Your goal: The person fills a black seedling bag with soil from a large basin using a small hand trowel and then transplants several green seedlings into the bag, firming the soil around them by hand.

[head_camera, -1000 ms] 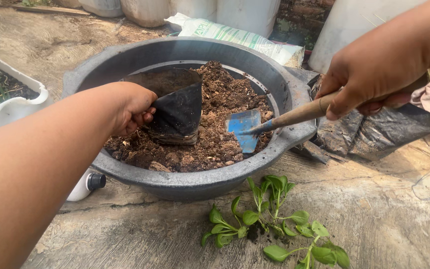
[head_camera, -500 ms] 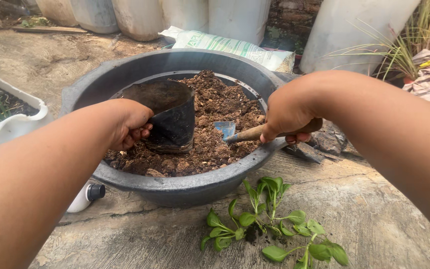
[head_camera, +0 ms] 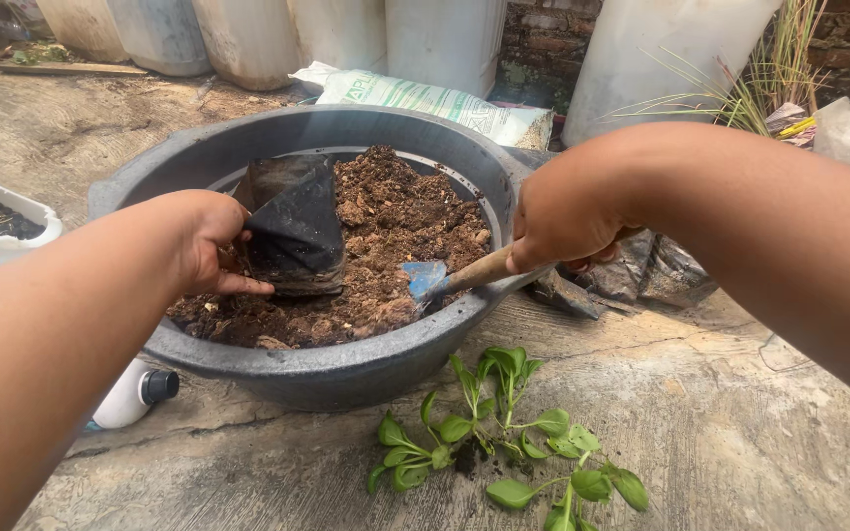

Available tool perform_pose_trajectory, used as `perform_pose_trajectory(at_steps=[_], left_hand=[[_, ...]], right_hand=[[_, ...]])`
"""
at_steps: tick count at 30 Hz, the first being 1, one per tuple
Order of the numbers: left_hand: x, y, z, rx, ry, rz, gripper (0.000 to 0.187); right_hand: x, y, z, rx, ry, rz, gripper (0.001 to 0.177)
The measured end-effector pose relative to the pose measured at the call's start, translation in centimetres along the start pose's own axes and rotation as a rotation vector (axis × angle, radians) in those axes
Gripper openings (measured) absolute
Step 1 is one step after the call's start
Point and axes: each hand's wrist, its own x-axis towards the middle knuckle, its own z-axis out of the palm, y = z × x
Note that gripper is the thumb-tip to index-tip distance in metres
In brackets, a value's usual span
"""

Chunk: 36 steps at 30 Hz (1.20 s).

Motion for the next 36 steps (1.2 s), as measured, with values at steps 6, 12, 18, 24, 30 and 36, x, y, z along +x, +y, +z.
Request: perform_pose_trajectory(at_steps=[6, 12, 18, 24, 30, 36], left_hand=[[4.6, -0.4, -1.3, -0.149, -0.066, -0.001, 0.026], [6.1, -1.0, -1.9, 0.023, -0.025, -0.046, 0.025], [5.8, -1.1, -2.3, 0.018, -0.006, -0.031, 0.046], [4.3, -2.1, -2.2, 0.161, 0.002, 0.074, 0.041], [4.4, -2.0, 1.8, 0.239, -0.027, 0.106, 0.031], [3.4, -1.1, 2.6, 0.239, 0.146, 0.123, 0.035]], right_hand=[[3.6, -2.9, 2.0, 0.35, -0.076, -0.023, 0.049], [8.2, -5.0, 4.7, 0.771, -0.152, -0.022, 0.043], [6.3, -4.0, 5.6, 0.954, -0.098, -0.032, 0.016], [4.2, -2.0, 8.0, 1.021, 0.161, -0.014, 0.03], [1.7, 0.6, 4.5, 0.894, 0.28, 0.053, 0.036], [-2.3, 2.4, 1.1, 0.872, 0.423, 0.007, 0.037]])
